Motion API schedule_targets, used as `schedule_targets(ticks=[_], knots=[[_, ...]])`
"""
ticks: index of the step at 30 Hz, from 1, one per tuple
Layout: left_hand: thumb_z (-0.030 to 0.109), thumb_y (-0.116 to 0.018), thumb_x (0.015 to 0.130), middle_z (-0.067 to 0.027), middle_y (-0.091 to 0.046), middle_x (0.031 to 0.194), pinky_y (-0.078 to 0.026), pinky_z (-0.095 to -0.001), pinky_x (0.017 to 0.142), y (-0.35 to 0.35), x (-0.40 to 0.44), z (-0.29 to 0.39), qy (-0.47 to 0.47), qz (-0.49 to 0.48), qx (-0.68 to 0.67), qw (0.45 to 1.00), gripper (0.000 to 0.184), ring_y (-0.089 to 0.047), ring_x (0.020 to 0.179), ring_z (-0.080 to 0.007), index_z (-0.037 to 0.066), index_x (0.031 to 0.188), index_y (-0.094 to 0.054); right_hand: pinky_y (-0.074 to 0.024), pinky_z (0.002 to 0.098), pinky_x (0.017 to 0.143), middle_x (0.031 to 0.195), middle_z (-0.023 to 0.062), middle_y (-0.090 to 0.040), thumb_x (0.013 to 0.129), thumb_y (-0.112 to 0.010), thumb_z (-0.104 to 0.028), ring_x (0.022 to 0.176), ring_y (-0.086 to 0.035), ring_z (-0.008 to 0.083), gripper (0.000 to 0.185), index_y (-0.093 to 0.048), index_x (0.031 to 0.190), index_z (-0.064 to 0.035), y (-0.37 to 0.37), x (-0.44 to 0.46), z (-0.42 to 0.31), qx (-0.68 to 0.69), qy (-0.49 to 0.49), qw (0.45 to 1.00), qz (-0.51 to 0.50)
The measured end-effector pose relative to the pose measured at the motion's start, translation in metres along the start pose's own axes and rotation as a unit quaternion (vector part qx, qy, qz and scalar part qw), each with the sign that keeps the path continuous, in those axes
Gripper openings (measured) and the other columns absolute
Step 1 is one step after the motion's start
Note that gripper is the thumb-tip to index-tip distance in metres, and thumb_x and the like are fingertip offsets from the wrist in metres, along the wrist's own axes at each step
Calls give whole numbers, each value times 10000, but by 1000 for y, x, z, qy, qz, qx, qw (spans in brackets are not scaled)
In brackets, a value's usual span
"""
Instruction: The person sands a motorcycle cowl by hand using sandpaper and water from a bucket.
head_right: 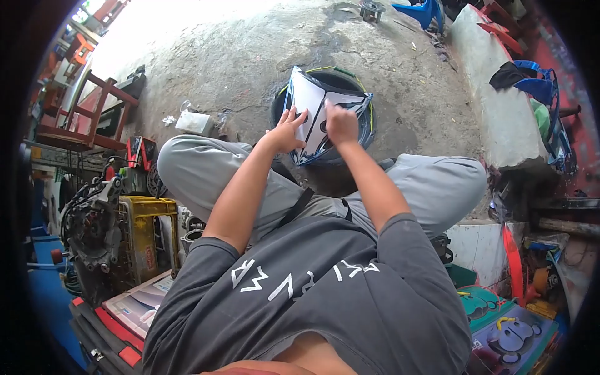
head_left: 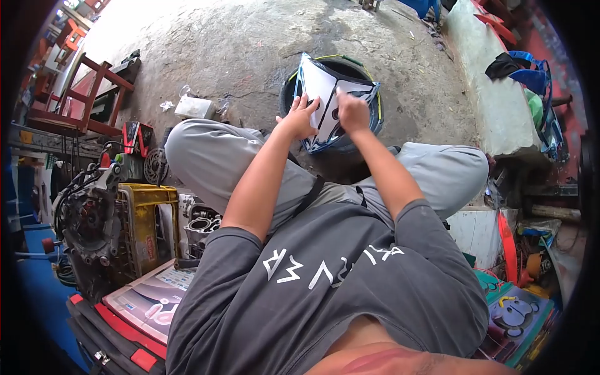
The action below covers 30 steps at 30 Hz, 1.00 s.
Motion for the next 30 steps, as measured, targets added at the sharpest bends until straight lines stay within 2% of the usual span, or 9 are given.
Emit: schedule_targets(ticks=[9,12,13,14,18,19,22,27,30], knots=[[310,-918,822,-151,43,1846,-263,-823,1200,-4,6,-4,-10,6,3,1000,1241,-16,1701,-376,432,1751,-105,-565,485,744,827,126,-757,987,-585,-130,739,-754,321,357,-722,1298,-20,7,-46,-36,46,66,997,-22],[301,-919,810,-139,27,1849,-266,-855,1168,7,8,1,3,8,0,1000,1234,-28,1702,-367,447,1746,-128,-574,511,695,793,149,-744,1038,-548,-137,739,-751,352,289,-753,1201,-15,-2,-8,-11,4,33,999,34],[300,-918,811,-134,28,1850,-264,-860,1164,8,4,1,1,12,-7,1000,1232,-26,1703,-364,450,1745,-129,-579,505,692,811,177,-755,1032,-536,-129,738,-755,368,302,-746,1214,-12,-1,7,-5,16,-14,999,35],[299,-917,811,-129,29,1851,-262,-865,1160,6,-1,1,-1,11,-13,1000,1230,-24,1703,-361,453,1745,-130,-586,508,685,823,202,-760,1033,-539,-128,738,-757,387,304,-733,1222,9,2,16,-3,41,1,998,50],[314,-926,824,-91,42,1852,-292,-886,1136,-1,6,-2,7,-1,7,1000,1234,-23,1706,-324,450,1744,-114,-588,525,691,820,215,-756,1034,-550,-139,735,-753,403,320,-729,1224,46,1,-20,-22,103,7,995,0],[317,-933,816,-94,43,1852,-307,-884,1129,-6,13,-7,-2,14,9,1000,1245,-19,1705,-329,461,1741,-112,-578,488,712,800,174,-760,988,-563,-126,713,-762,356,358,-714,1269,38,-1,-38,-32,89,35,995,-9],[313,-937,812,-97,44,1852,-311,-885,1126,-10,20,-9,-14,31,9,999,1252,-18,1704,-337,468,1739,-110,-574,510,724,788,145,-745,974,-569,-123,722,-760,353,384,-708,1307,6,10,-48,-38,67,53,996,-14],[311,-946,796,-97,45,1852,-304,-888,1128,1,11,-2,8,8,5,1000,1270,-14,1704,-338,473,1738,-109,-586,503,766,829,162,-765,960,-570,-104,751,-766,368,389,-709,1306,6,-2,10,-11,35,-29,999,2],[303,-953,772,-203,45,1834,-299,-787,1212,4,8,2,-1,-12,25,1000,1319,-36,1691,-421,412,1756,-81,-581,500,748,856,179,-778,964,-563,-108,758,-773,363,396,-706,1310,22,-5,-2,-12,46,-21,999,4]])
Point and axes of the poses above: each hand's wrist, its own x-axis towards the middle knuckle, its own y-axis out of the back of the hand, z = x × y, the point moved 4 cm from there along x, towards the middle knuckle
